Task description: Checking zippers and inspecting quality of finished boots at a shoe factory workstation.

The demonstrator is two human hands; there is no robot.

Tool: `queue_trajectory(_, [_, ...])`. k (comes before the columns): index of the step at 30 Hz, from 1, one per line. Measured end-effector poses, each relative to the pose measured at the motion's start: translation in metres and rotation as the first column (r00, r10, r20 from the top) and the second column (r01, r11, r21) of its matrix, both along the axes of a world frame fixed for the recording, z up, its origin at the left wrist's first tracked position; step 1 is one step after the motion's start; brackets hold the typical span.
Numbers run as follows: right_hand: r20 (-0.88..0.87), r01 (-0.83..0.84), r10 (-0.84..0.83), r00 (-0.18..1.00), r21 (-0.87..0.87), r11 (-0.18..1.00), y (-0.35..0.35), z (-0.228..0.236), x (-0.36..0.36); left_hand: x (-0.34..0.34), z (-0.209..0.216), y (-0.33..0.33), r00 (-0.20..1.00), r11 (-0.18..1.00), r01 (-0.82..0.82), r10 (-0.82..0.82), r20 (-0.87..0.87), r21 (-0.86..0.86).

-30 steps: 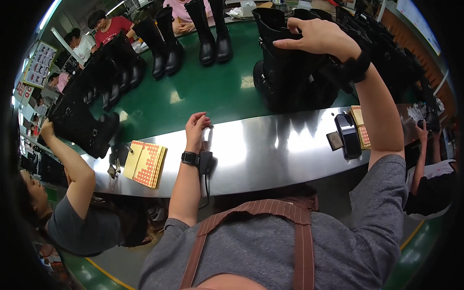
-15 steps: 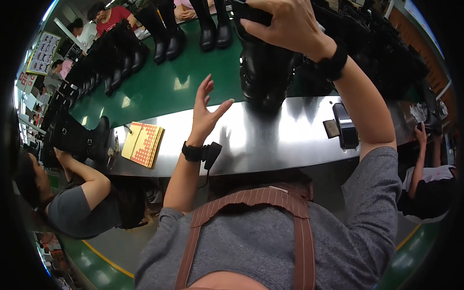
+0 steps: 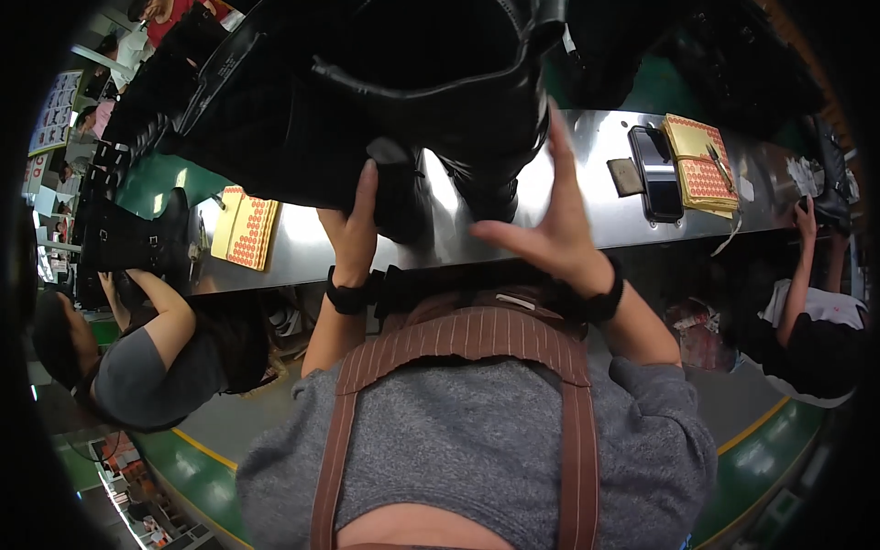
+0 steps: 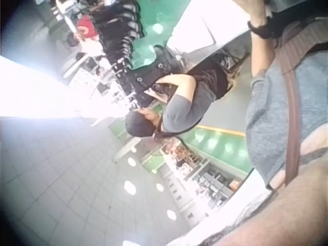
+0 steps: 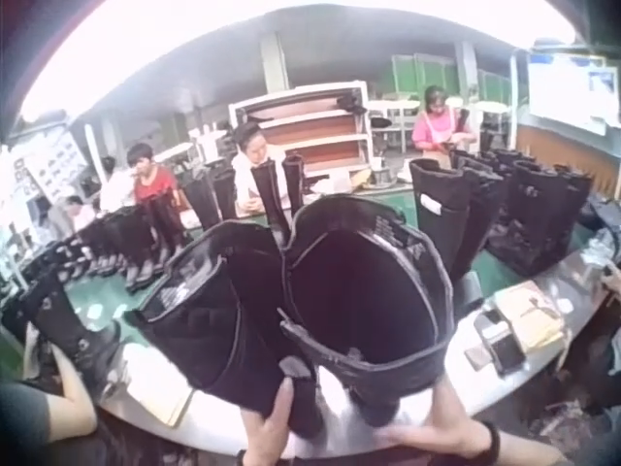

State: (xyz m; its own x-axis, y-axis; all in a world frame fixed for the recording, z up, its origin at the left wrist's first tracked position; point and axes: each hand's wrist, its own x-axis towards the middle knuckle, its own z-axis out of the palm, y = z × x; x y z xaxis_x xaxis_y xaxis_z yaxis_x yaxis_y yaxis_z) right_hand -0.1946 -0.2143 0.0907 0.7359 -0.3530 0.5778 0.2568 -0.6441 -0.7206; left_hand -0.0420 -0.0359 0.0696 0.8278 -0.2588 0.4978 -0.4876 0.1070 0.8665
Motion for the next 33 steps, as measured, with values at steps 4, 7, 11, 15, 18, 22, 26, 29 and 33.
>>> queue_trajectory(4, [-0.084,0.166,-0.153,0.985,0.185,0.969,0.019,-0.061,0.039,-0.004,-0.01,-0.004,0.999,0.991,-0.043,0.043,-0.006,-0.124])
queue_trajectory(7, [-0.021,0.231,-0.238,0.971,0.343,0.91,0.0,-0.068,0.05,0.002,-0.016,0.01,0.993,0.986,-0.111,0.115,0.02,-0.123])
queue_trajectory(11, [0.171,0.229,-0.304,0.937,0.354,0.907,-0.039,-0.056,0.033,0.016,-0.02,0.032,0.978,0.969,-0.175,0.191,0.081,-0.173])
queue_trajectory(15, [-0.006,0.382,-0.393,0.919,0.255,0.888,-0.057,-0.054,0.005,0.017,-0.027,0.041,0.975,0.977,-0.169,0.186,0.126,-0.133])
queue_trajectory(18, [0.039,0.369,-0.377,0.925,0.133,0.92,-0.056,-0.065,-0.003,0.016,-0.021,0.036,0.961,0.972,-0.162,0.195,0.198,-0.172])
queue_trajectory(22, [0.234,0.511,-0.543,0.807,0.185,0.84,-0.05,-0.071,-0.019,0.022,0.029,0.035,0.804,0.882,-0.308,0.441,0.398,-0.357])
queue_trajectory(26, [0.469,0.283,-0.239,0.85,-0.026,0.959,-0.027,-0.058,-0.035,0.014,0.115,0.054,0.674,0.926,-0.265,0.376,0.635,-0.267])
queue_trajectory(29, [0.185,-0.177,0.205,0.961,-0.158,0.971,-0.004,-0.045,-0.015,-0.004,0.157,0.045,0.599,0.743,-0.601,0.173,0.782,0.296])
queue_trajectory(33, [0.022,-0.244,0.262,0.965,0.44,0.864,0.014,-0.028,0.049,-0.033,0.184,0.042,0.559,0.509,-0.703,-0.035,0.828,0.497])
